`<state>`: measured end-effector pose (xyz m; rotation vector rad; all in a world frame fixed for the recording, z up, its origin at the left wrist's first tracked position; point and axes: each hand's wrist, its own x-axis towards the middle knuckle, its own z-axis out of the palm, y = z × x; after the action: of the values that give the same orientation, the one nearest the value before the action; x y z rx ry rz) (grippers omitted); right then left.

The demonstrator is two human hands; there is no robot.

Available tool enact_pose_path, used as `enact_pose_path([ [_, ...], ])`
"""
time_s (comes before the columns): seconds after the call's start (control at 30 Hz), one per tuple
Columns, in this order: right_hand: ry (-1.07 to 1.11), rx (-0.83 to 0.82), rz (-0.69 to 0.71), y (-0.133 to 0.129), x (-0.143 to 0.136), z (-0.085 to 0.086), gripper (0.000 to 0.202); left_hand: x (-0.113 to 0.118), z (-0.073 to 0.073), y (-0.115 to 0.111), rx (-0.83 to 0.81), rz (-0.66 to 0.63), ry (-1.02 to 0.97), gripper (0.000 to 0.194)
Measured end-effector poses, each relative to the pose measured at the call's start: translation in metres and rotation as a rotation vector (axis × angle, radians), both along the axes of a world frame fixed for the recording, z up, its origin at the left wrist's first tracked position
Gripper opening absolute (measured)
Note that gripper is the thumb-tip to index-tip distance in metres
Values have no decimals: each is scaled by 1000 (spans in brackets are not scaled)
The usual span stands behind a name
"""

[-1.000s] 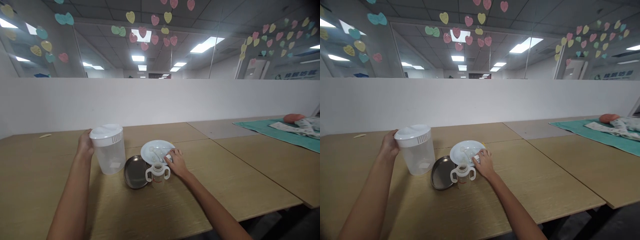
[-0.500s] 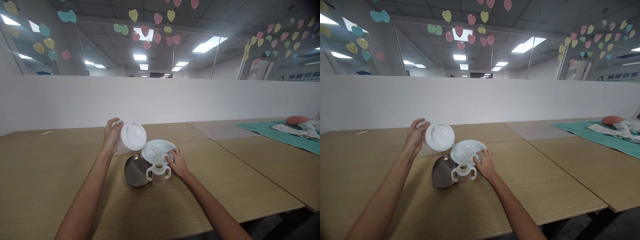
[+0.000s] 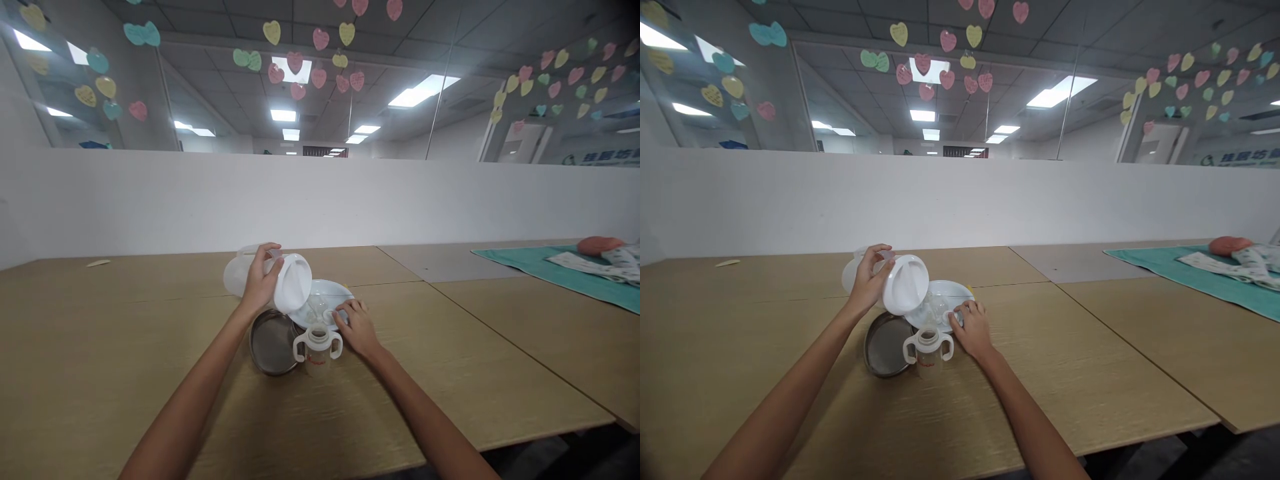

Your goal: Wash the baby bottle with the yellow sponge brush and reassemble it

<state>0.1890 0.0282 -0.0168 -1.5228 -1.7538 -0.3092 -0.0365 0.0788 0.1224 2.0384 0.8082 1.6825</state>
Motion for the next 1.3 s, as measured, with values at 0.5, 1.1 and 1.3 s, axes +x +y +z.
enact_pose_path([
  [0.5, 0, -36, 19, -1, -1, 4, 30, -4, 38, -44, -53, -4, -250, 27],
  [1.1, -13, -36, 21, -2, 1, 3, 28, 13, 38, -84, 170, 142, 80, 18],
  [1.3, -19, -50, 16, -4, 1, 4, 29, 14, 36, -85, 182, 112, 42, 18],
])
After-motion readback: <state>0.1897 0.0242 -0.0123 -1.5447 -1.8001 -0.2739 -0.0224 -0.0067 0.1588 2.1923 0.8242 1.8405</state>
